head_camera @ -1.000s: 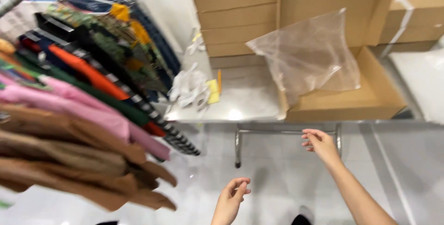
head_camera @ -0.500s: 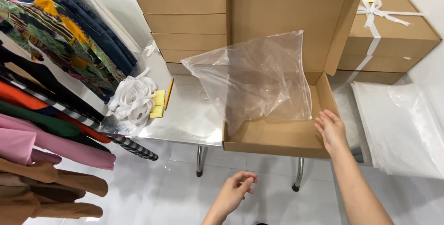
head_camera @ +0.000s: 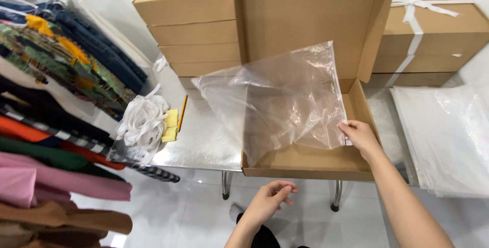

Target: The person folds a brown garment and places it into a clear plastic bag, then puts the bag into a cardboard box. They close the box, tie it with a white ribbon, and attach a yellow sticky note. Later, they remove the garment from the box, unfold it, and hang it on a hanger on a clothing rack.

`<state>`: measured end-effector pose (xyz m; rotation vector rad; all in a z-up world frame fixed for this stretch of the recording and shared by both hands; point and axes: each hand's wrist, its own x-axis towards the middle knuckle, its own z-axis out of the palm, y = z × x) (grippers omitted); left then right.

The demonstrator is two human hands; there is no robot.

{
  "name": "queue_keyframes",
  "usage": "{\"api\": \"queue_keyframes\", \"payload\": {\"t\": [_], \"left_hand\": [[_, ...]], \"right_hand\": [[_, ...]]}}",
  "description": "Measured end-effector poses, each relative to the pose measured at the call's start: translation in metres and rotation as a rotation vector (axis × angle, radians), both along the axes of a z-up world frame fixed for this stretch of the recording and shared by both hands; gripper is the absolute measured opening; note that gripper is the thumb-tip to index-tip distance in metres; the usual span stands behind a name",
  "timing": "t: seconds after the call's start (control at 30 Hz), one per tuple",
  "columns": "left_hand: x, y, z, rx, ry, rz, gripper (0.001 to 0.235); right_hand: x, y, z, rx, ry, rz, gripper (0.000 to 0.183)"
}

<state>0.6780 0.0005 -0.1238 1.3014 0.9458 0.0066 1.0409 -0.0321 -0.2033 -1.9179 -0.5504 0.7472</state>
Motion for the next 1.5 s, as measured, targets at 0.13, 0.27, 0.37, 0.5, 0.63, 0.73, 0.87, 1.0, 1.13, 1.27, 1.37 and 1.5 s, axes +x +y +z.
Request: {"api": "queue_keyframes", "payload": {"t": [0.13, 0.27, 0.37, 0.5, 0.63, 0.73, 0.87, 1.0, 1.13, 1.27, 1.37, 1.5], "left_hand": [[0.041, -0.007, 0.002, -0.028, -0.118, -0.097, 0.034], [0.079, -0.028, 0.004, -0.247, -0.324, -0.163, 0.065], [0.094, -0.039, -0.014, -0.412, -0.423, -0.045, 0.084], [0.085, -0.041, -0.018, -0.526, -0.387, 0.202, 0.077], [0.075, -0.040, -0.017, -0.518, -0.323, 0.364, 0.074], [0.069, -0.044, -0.011, -0.547, -0.296, 0.369, 0.069], [0.082, -0.058, -0.019, -0.598, -0.263, 0.217, 0.072], [0.118, -0.075, -0.047, -0.674, -0.325, 0.146, 0.076], [0.145, -0.075, -0.062, -0.724, -0.406, 0.346, 0.037], [0.156, -0.055, -0.071, -0.690, -0.528, 0.485, 0.032], [0.152, -0.032, -0.071, -0.544, -0.558, 0.547, 0.029], [0.117, 0.003, -0.040, -0.261, -0.680, 0.557, 0.030]], "right_hand": [[-0.028, -0.028, 0.052, 0.289, 0.187, -0.024, 0.037], [-0.038, -0.063, 0.069, 0.479, 0.354, -0.181, 0.020], [-0.040, -0.096, 0.070, 0.567, 0.436, -0.270, 0.012], [-0.038, -0.141, 0.062, 0.609, 0.476, -0.376, 0.012], [-0.026, -0.184, 0.030, 0.570, 0.524, -0.483, 0.012], [-0.018, -0.216, 0.011, 0.683, 0.646, -0.410, 0.010], [-0.011, -0.251, -0.009, 0.616, 0.866, -0.619, 0.006], [-0.015, -0.276, -0.024, 0.596, 0.940, -0.756, 0.016], [-0.024, -0.293, -0.027, 0.609, 0.935, -0.749, 0.016], [-0.039, -0.303, -0.032, 0.470, 0.698, -0.679, 0.020], [-0.055, -0.298, -0.014, 0.467, 0.593, -0.596, 0.021], [-0.054, -0.282, -0.022, 0.492, 0.369, -0.529, 0.015]]}}
